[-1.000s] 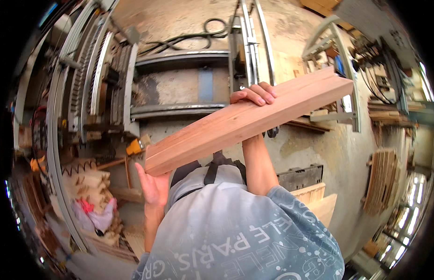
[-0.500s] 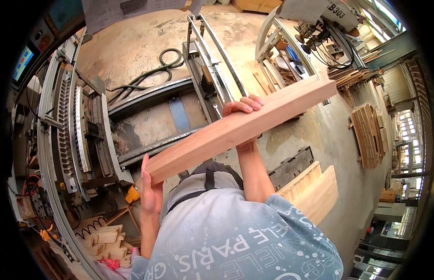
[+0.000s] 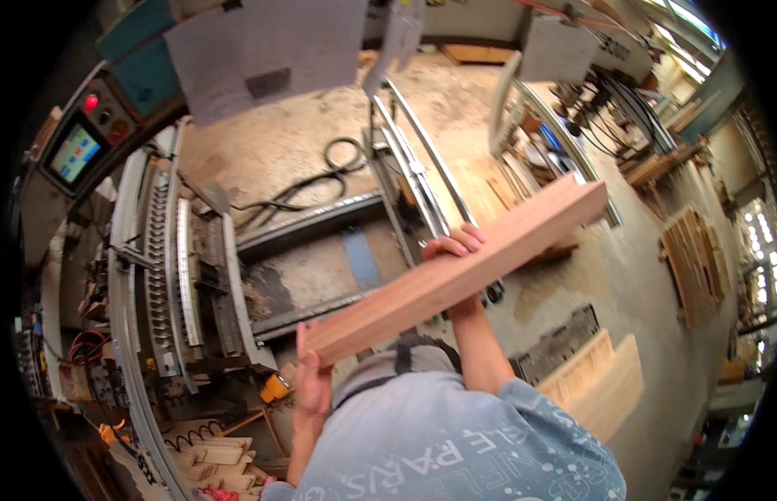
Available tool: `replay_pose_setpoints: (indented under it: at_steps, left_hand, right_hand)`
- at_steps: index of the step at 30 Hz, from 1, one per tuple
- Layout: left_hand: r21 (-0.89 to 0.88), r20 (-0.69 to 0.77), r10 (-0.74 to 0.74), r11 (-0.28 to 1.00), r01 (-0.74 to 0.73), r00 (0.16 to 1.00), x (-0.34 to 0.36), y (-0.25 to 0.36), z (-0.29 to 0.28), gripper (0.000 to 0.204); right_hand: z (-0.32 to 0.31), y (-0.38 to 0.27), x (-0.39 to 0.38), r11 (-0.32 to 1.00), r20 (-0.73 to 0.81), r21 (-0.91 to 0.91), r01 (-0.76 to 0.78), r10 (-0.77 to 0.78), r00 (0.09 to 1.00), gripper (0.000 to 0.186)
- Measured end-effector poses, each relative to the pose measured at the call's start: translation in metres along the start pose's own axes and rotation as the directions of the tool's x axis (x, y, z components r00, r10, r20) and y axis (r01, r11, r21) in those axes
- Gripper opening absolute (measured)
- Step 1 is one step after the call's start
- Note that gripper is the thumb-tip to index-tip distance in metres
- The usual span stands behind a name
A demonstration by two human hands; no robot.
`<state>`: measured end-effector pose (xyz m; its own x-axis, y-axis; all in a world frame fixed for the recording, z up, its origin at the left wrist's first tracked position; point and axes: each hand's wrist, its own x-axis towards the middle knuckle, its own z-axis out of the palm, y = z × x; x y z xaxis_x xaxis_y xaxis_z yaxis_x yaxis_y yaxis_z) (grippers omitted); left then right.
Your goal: The person measures a wooden plank with a tape measure, then uses a caliper to measure the holes. They operate a machine to process the wood, pick up and inspect the finished piece, and use a calculator. The person then places the wood on a stack and adjusts a machine component.
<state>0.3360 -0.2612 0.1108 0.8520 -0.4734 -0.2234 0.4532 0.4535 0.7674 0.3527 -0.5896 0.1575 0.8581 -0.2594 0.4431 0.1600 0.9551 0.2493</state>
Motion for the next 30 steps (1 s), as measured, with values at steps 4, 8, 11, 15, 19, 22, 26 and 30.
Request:
replay_pose_setpoints:
  at_steps: [4,8,11,15,19,22,26,30]
  left_hand:
    - [0.072,-0.064,-0.074,0.994,0.079,0.995,0.019,-0.010,0.014,0.081]
    - [0.055,-0.100,-0.148,0.987,0.154,0.984,0.038,-0.025,0.019,0.055]
    - [0.013,-0.198,-0.207,0.977,0.213,0.958,0.050,-0.031,0.034,0.044]
    - [0.104,-0.245,-0.262,0.950,0.294,0.933,0.071,-0.060,0.034,0.044]
    - [0.177,-0.279,-0.298,0.918,0.354,0.913,0.090,-0.091,0.035,0.040]
    - [0.255,-0.267,-0.334,0.880,0.401,0.904,0.113,-0.116,0.040,0.040]
    - [0.400,-0.221,-0.285,0.846,0.353,0.933,0.143,-0.134,0.052,0.042]
    - [0.465,-0.168,-0.236,0.837,0.288,0.957,0.165,-0.156,0.045,0.042]
  right_hand:
    - [0.000,-0.024,0.000,0.985,-0.144,-0.133,0.106,-0.125,0.982,0.016]
    - [-0.002,-0.056,-0.006,0.924,-0.230,-0.360,0.125,-0.218,0.948,0.065]
    - [0.004,-0.117,-0.005,0.864,-0.309,-0.483,0.146,-0.324,0.894,0.075]
    - [-0.007,-0.236,-0.032,0.698,-0.391,-0.704,0.131,-0.535,0.748,0.079]
    - [-0.024,-0.286,-0.056,0.752,-0.624,-0.632,0.188,-0.637,0.452,0.078]
    - [-0.059,-0.342,-0.090,0.746,-0.642,-0.629,0.220,-0.657,0.394,0.075]
    - [-0.075,-0.373,-0.102,0.688,-0.620,-0.695,0.208,-0.720,0.312,0.076]
    - [-0.082,-0.387,-0.095,0.680,-0.634,-0.718,0.150,-0.727,0.265,0.076]
